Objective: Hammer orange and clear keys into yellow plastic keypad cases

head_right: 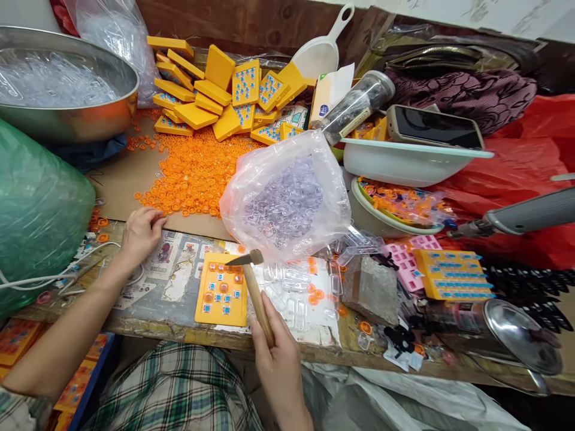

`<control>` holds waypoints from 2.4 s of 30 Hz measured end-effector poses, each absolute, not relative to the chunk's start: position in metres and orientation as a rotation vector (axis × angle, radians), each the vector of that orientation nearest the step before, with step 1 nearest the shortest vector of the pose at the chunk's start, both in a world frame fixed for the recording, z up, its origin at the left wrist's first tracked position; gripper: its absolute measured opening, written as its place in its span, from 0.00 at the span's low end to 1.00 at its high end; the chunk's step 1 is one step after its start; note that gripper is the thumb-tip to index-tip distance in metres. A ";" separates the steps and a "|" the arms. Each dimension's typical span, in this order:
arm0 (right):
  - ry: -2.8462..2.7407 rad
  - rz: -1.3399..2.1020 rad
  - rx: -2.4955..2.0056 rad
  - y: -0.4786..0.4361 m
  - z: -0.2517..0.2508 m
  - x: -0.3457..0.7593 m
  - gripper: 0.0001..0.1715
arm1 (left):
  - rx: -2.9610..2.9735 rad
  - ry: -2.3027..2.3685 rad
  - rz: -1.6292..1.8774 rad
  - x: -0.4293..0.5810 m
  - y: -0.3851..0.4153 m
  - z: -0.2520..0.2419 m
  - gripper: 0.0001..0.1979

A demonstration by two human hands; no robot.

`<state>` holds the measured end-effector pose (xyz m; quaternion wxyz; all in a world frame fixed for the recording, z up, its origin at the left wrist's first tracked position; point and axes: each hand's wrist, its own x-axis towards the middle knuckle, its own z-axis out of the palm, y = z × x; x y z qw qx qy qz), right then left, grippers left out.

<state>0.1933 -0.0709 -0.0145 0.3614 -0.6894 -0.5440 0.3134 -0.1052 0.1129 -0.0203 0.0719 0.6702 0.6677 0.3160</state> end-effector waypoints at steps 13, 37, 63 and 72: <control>-1.384 0.892 -1.688 -0.060 -0.013 0.177 0.27 | 1.761 1.920 0.926 -0.114 0.129 -0.024 0.11; -1.787 0.528 -1.548 -0.115 -0.018 0.190 0.33 | 2.156 1.186 1.051 -0.045 -0.007 -0.015 0.23; -1.281 0.512 -1.790 -0.112 -0.011 0.193 0.25 | 1.968 2.139 1.211 -0.109 0.093 -0.013 0.10; -1.032 0.717 -1.857 -0.117 -0.017 0.191 0.27 | 1.668 2.039 0.952 -0.140 0.124 -0.021 0.11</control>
